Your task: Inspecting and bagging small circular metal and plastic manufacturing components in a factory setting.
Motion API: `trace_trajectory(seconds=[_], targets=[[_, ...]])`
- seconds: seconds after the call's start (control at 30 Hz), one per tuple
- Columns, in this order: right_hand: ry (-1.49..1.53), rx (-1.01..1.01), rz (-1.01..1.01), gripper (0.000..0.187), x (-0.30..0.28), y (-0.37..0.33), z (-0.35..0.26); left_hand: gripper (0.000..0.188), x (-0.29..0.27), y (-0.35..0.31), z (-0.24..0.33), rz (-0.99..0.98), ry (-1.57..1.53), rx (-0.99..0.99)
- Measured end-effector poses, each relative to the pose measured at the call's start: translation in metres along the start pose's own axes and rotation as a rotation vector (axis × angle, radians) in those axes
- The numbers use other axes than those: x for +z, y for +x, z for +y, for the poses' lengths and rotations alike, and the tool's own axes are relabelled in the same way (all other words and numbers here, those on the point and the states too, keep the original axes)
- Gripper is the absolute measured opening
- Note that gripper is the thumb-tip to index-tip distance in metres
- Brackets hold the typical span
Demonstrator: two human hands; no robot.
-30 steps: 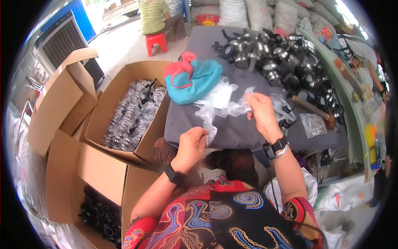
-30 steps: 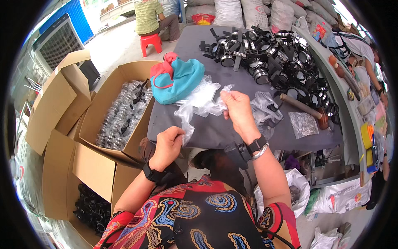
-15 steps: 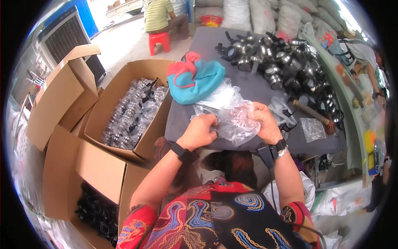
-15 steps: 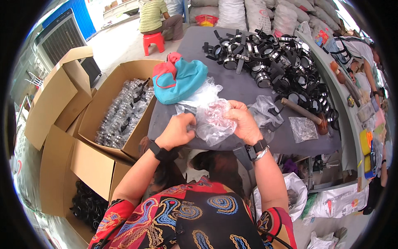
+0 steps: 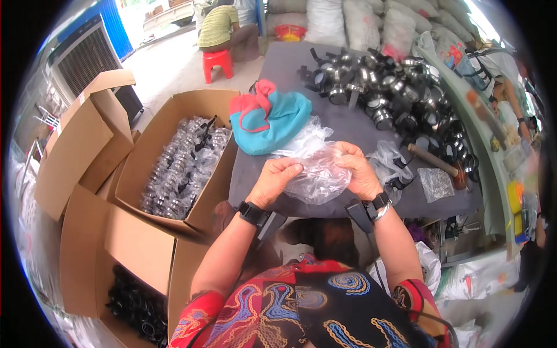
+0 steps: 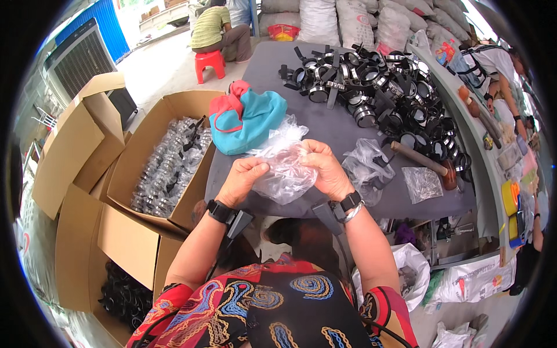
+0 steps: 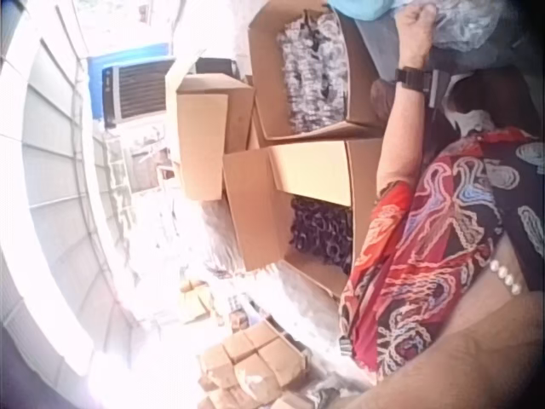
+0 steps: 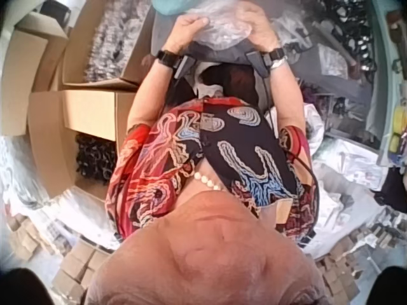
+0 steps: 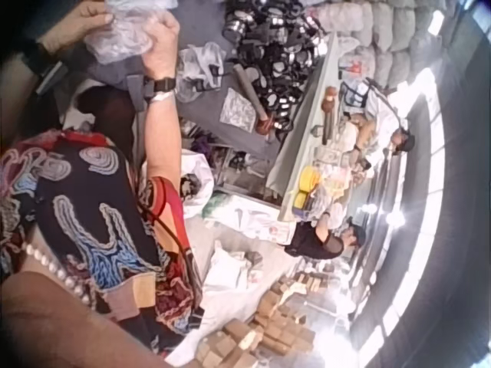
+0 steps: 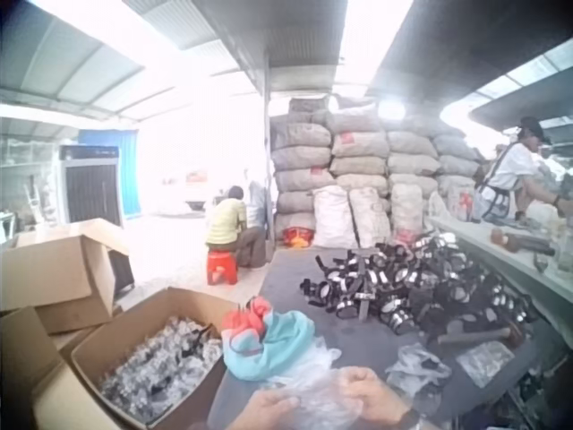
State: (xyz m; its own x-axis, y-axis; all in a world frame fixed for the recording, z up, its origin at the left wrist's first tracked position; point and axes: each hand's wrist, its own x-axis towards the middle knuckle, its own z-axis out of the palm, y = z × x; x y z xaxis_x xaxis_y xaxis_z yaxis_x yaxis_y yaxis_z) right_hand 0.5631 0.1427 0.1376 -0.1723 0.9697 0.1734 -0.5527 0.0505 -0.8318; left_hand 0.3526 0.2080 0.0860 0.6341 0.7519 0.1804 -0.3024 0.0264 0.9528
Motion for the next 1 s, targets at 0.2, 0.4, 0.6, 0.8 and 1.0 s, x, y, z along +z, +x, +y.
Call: trace_trajectory(seconds=[0.2,0.4,0.6,0.8,1.0], targets=[[-0.200,-0.030,0.218,0.007,-0.011,0.002,0.000,0.011,-0.005,0.014,-0.016,0.129,-0.253,-0.034],[-0.370,-0.093,0.331,0.007,-0.023,0.004,-0.006,0.007,-0.009,0.020,-0.019,0.091,-0.235,0.041],[-0.418,-0.081,0.382,0.011,-0.028,0.006,-0.006,0.008,-0.007,0.014,-0.012,0.081,-0.324,-0.009],[-0.326,-0.051,0.381,0.014,-0.025,0.009,-0.013,0.022,-0.006,0.015,-0.014,0.122,-0.381,-0.007],[-0.138,-0.161,0.410,0.013,-0.016,0.011,-0.013,0.031,-0.010,0.015,-0.014,-0.040,-0.450,0.046]])
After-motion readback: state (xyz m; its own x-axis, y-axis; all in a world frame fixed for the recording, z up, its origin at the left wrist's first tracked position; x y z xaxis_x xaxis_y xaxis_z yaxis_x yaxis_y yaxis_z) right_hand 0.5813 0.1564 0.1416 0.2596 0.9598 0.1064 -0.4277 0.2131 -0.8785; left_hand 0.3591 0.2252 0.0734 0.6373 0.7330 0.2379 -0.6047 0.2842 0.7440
